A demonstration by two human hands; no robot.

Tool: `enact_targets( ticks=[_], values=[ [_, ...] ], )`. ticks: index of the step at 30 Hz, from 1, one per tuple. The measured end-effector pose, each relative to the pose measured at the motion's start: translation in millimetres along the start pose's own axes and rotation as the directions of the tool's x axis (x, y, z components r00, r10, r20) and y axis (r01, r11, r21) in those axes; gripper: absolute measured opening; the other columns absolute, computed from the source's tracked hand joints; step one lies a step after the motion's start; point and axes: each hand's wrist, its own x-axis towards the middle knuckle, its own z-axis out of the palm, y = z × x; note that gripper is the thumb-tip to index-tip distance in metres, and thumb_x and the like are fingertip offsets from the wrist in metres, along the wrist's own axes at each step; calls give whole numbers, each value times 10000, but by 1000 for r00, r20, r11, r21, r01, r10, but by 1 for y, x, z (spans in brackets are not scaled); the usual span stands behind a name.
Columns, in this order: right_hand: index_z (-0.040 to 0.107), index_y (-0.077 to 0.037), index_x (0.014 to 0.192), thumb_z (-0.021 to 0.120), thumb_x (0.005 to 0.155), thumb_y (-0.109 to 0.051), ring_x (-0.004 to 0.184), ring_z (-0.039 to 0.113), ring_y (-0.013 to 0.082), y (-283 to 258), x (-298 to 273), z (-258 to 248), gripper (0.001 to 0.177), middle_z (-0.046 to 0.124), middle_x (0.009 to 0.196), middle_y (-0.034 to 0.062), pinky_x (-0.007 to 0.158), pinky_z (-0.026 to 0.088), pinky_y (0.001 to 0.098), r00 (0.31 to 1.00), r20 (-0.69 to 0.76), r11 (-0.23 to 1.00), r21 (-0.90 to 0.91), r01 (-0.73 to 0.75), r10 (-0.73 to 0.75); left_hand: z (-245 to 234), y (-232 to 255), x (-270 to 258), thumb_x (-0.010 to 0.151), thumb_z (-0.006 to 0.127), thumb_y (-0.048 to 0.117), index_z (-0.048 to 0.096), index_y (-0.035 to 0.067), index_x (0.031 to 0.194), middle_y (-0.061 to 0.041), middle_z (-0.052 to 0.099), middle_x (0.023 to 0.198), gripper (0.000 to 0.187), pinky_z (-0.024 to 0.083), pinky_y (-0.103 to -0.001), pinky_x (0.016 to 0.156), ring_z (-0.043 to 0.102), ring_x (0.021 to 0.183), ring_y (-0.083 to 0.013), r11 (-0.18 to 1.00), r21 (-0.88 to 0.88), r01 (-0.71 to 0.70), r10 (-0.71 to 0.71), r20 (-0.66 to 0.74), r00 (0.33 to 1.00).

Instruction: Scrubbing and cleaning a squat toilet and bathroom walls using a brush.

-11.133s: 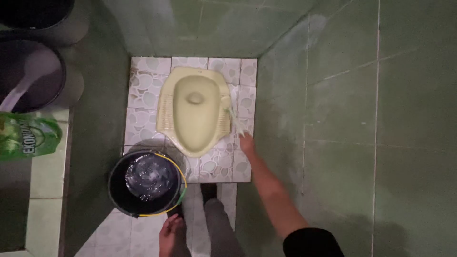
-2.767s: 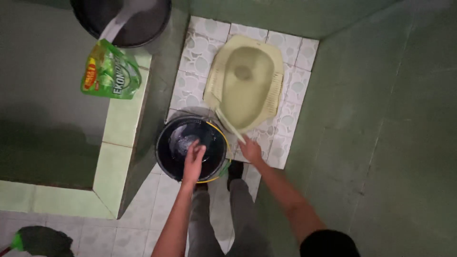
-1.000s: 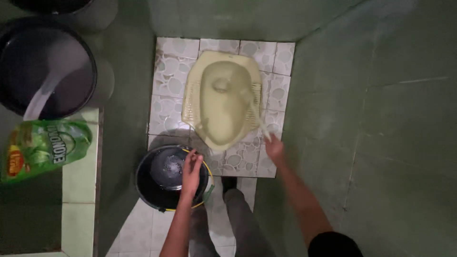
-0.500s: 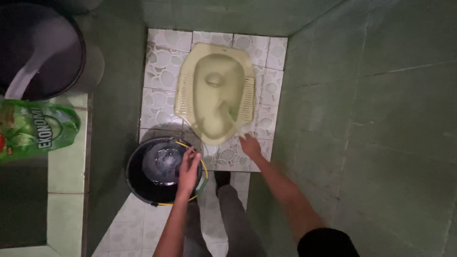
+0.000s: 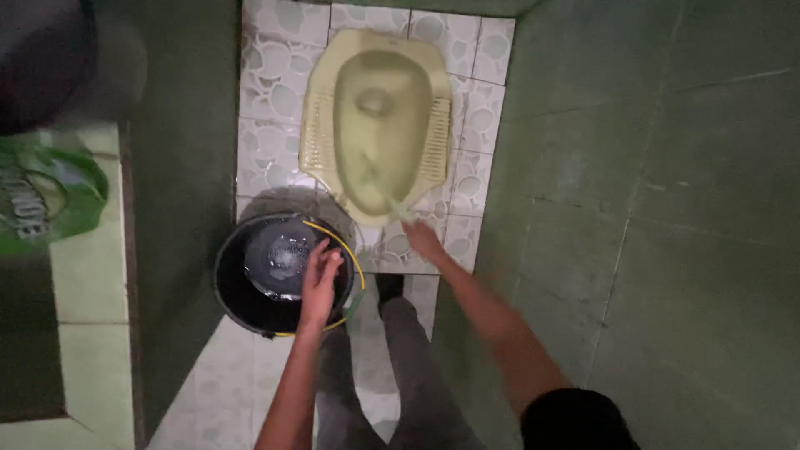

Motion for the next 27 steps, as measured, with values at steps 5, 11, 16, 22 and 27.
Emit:
enact_targets(
  ticks=[5, 11, 16, 22, 27],
  values=[
    [563, 26, 1329, 492, 1032, -474, 1011, 662, 499, -36, -59, -115, 586, 675, 1106, 332, 884, 525, 566, 843, 142, 752, 393, -529, 518, 5, 41, -11, 1024, 617, 265, 523, 80, 1470, -71, 694, 1226, 492, 486, -305, 984, 637, 1104, -150, 999, 30, -37, 36, 16, 999],
    [601, -17, 1228, 558, 912, -179, 818, 682, 391, -2, 35, -5, 358, 700, 864, 210, 743, 538, 535, 990, -135, 980, 201, -1, 28, -3, 42, -18, 1016, 624, 267, 533, 76, 1453, -70, 695, 1225, 486, 496, -297, 966, 639, 1108, -141, 996, 60, -67, 67, -1, 998],
    [637, -75, 1289, 563, 814, -156, 858, 683, 406, -38, -85, -6, 488, 703, 993, 247, 749, 568, 526, 947, -320, 995, 89, 52, -21, -3, 44, -27, 1029, 625, 271, 538, 78, 1461, -75, 703, 1203, 481, 502, -295, 911, 643, 1067, -144, 996, 62, -68, 68, -7, 998],
    [669, -72, 1185, 501, 1046, -294, 856, 682, 432, -8, -15, -32, 311, 691, 985, 264, 718, 553, 557, 951, -223, 977, 60, -205, 213, -14, 32, -33, 1019, 623, 259, 511, 80, 1479, -75, 691, 1237, 506, 500, -286, 948, 639, 1103, -135, 997, -10, -73, 74, 30, 997],
    [504, 94, 1294, 387, 1168, -335, 827, 555, 502, -91, -36, -23, 463, 565, 1013, 381, 722, 459, 589, 921, -26, 488, 854, -181, 388, -16, 25, -41, 1023, 624, 279, 517, 87, 1487, -84, 682, 1234, 513, 492, -295, 926, 646, 1092, -153, 998, -14, -60, 60, 28, 998]
  ],
)
